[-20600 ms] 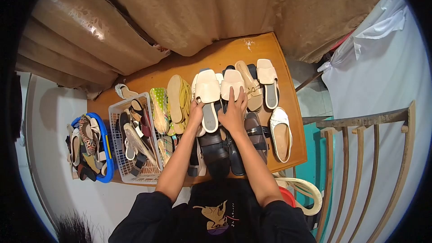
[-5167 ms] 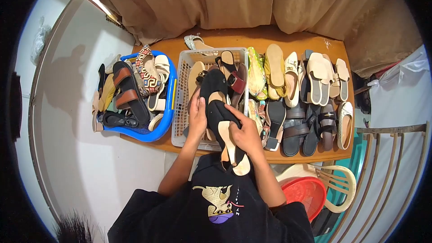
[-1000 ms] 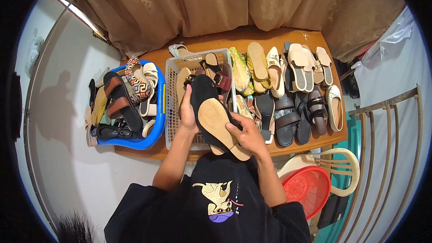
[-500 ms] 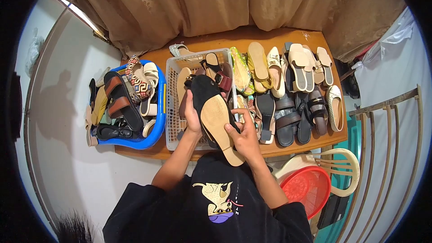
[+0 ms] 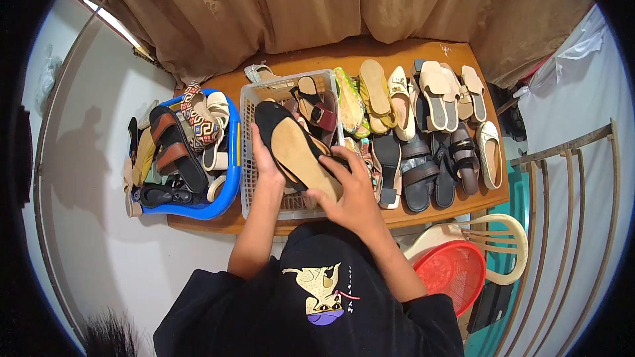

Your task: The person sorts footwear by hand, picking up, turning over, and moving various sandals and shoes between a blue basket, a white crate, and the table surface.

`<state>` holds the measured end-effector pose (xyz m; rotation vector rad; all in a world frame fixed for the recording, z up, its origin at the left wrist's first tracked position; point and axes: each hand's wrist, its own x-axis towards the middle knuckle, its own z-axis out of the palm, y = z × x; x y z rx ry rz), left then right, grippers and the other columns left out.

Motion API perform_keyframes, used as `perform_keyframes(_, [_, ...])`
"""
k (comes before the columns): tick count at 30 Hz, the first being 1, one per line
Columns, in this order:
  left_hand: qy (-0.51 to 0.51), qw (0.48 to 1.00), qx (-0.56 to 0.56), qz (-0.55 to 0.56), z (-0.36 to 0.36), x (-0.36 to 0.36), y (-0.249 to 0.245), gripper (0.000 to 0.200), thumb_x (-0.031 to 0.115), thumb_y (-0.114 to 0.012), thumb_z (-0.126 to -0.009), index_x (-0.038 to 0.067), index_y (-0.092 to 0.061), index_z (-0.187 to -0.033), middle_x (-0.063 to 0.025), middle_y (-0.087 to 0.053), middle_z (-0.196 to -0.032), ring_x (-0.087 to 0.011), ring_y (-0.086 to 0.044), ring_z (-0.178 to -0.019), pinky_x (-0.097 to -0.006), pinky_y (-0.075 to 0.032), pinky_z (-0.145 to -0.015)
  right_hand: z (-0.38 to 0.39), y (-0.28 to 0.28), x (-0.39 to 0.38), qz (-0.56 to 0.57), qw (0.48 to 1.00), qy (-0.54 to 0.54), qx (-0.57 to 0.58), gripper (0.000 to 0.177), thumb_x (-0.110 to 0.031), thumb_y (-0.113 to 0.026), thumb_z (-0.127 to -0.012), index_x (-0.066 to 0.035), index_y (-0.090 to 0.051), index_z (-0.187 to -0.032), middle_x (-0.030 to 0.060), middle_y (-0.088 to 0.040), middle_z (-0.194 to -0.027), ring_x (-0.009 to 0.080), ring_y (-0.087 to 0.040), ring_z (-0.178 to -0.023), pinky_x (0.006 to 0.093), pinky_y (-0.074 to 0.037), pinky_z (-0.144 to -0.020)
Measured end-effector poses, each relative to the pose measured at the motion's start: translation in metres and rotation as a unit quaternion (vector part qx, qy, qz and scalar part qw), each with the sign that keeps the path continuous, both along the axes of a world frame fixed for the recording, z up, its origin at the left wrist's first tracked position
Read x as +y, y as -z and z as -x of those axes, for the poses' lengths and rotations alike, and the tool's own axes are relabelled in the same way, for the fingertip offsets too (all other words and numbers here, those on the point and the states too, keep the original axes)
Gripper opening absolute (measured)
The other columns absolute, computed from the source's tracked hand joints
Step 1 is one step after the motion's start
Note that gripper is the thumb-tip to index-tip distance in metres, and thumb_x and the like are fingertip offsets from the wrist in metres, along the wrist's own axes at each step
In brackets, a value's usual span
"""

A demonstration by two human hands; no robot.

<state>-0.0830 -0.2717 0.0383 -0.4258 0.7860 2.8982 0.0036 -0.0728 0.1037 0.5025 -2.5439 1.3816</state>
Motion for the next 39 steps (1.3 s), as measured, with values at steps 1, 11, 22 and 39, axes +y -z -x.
perform_keyframes(1, [-0.018, 1.0, -0.014, 0.005, 0.001, -0.002, -0.007, 0.09, 0.074, -0.034, -0.1, -0.004, -0.056, -0.137, -0.0186, -0.069, -0.122, -0.0305, -0.068, -0.107, -0.0436, -0.057, -0.094, -0.002, -0.003, -0.001, -0.001, 1.0, -0.001, 0.001, 0.068, -0.029, -0.091, -0.073, -0.002, -0.067, -0.131, 0.0231, -0.055, -0.136, 0.0421, -0.055, -0.126, 0.0479, -0.043, -0.11])
perform_keyframes(11, [0.04, 0.995, 0.003, -0.091, -0.009, 0.006, 0.005, 0.087, 0.076, -0.029, -0.101, 0.002, -0.058, -0.136, -0.0152, -0.069, -0.124, -0.0278, -0.069, -0.102, -0.0432, -0.059, -0.091, -0.011, 0.026, -0.023, 0.087, 0.995, 0.008, 0.056, 0.045, -0.013, -0.085, -0.065, -0.003, -0.076, -0.107, 0.0233, -0.06, -0.123, 0.0382, -0.064, -0.114, 0.043, -0.051, -0.098])
perform_keyframes(22, [0.059, 0.997, 0.02, -0.038, -0.042, 0.015, 0.025, 0.063, 0.056, -0.046, -0.105, 0.004, -0.058, -0.137, -0.0143, -0.07, -0.123, -0.0276, -0.07, -0.107, -0.0428, -0.057, -0.096, -0.004, 0.015, -0.033, 0.079, 0.996, -0.026, 0.042, 0.061, -0.026, -0.084, -0.079, -0.005, -0.063, -0.132, 0.0276, -0.039, -0.148, 0.0427, -0.049, -0.13, 0.0483, -0.042, -0.11])
perform_keyframes(39, [-0.005, 0.984, -0.049, 0.173, -0.059, 0.029, -0.001, 0.035, 0.022, -0.067, -0.102, 0.002, -0.061, -0.13, -0.0073, -0.07, -0.117, -0.0166, -0.069, -0.102, -0.0304, -0.055, -0.089, 0.014, 0.034, -0.034, -0.031, 0.995, 0.087, 0.039, 0.015, -0.008, -0.057, -0.099, 0.0, -0.056, -0.087, 0.0194, -0.056, -0.08, 0.0408, -0.059, -0.079, 0.0494, -0.047, -0.071])
